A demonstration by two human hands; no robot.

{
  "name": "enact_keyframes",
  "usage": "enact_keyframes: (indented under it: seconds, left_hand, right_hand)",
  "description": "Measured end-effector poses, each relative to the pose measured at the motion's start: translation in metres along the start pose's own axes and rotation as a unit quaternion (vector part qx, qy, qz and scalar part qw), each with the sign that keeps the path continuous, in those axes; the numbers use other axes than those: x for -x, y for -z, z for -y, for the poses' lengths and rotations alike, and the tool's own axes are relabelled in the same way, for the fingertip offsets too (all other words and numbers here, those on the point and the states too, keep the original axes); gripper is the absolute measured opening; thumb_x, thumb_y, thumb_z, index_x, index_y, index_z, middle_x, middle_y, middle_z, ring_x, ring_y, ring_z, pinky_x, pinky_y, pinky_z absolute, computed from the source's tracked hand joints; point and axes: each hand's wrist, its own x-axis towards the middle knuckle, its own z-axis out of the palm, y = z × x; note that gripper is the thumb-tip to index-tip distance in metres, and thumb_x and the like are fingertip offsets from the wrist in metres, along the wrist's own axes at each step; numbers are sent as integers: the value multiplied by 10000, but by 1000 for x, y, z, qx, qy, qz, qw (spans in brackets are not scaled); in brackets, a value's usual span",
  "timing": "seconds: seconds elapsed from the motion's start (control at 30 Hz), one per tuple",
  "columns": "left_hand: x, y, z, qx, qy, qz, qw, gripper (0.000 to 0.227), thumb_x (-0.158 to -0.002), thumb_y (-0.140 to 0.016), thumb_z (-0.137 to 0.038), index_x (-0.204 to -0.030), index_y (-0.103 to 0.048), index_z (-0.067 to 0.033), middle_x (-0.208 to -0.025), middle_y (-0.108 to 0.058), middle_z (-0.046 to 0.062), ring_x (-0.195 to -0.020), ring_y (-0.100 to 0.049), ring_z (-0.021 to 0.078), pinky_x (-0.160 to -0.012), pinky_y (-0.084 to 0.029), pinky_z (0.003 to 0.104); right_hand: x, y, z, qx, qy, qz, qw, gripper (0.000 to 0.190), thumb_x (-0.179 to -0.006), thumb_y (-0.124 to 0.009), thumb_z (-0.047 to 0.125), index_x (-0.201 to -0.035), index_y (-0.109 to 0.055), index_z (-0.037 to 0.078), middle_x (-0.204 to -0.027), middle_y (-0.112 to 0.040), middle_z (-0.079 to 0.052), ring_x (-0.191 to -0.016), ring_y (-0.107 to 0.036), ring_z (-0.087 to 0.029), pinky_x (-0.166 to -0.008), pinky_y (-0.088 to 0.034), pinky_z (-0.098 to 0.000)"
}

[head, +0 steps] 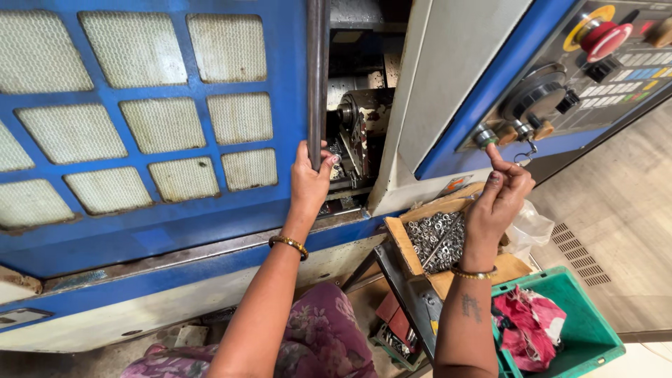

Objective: The person sits on the floor in front of a machine, picks up small metal parts from a cardboard box, and wipes them with a cloth. They open the machine door, place a part inside, close the door, and repeat the wiping process with additional parts.

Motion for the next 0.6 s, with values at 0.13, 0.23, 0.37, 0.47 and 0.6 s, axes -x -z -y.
enact_keyframes:
  seconds: [0.13, 0.23, 0.37, 0.47, 0.6]
  left_hand:
    - [0, -3, 3, 0, 2, -4, 1000, 343, -905, -768, -65, -1192, -581, -46, -873, -743, 33, -762, -683, 95, -661, -541, 259]
    - [-1, -5, 5, -4, -15, 0, 1000, 333, -917, -757, -62, -1197, -578, -44, -886, -751, 33, -782, -695, 96, -694, -550, 265]
    - [-1, -14, 5, 21, -20, 0, 1000, 352, -902, -761, -53, -1206, -584, -41, -885, -741, 48, -797, -689, 106, -707, -558, 271]
    - [-2, -20, 8, 20, -6, 9, 1000, 342, -904, -754, -56, -1199, -580, -46, -896, -758, 34, -812, -709, 88, -723, -564, 262]
    - [-4, -28, 15, 45, -8, 14, 999, 350, -899, -762, -37, -1197, -577, -43, -898, -752, 40, -806, -681, 98, -711, -546, 273]
  right_hand:
    - [-11, 9, 2, 112, 19, 22, 993, 62, -1120, -523, 42, -1144, -573, 13, -1243, -706, -81, -1062, -454, -267, -1021, -390, -352]
    - [-28, 26, 1, 97, 19, 88, 991, 43, -1113, -540, 25, -1137, -572, 11, -1293, -759, -67, -1044, -452, -258, -1012, -398, -366]
    - [-22, 36, 8, 31, 20, 93, 995, 114, -1082, -524, -8, -1156, -610, 1, -1219, -741, -109, -947, -495, -200, -899, -422, -329]
    - [-3, 10, 15, -72, -15, 23, 997, 97, -1109, -500, -8, -1134, -592, 10, -1191, -755, -86, -877, -544, -141, -819, -445, -270]
    - [39, -39, 32, -175, -80, 63, 979, 106, -1064, -568, 10, -1119, -658, 28, -1126, -768, -92, -758, -563, -98, -683, -447, -226]
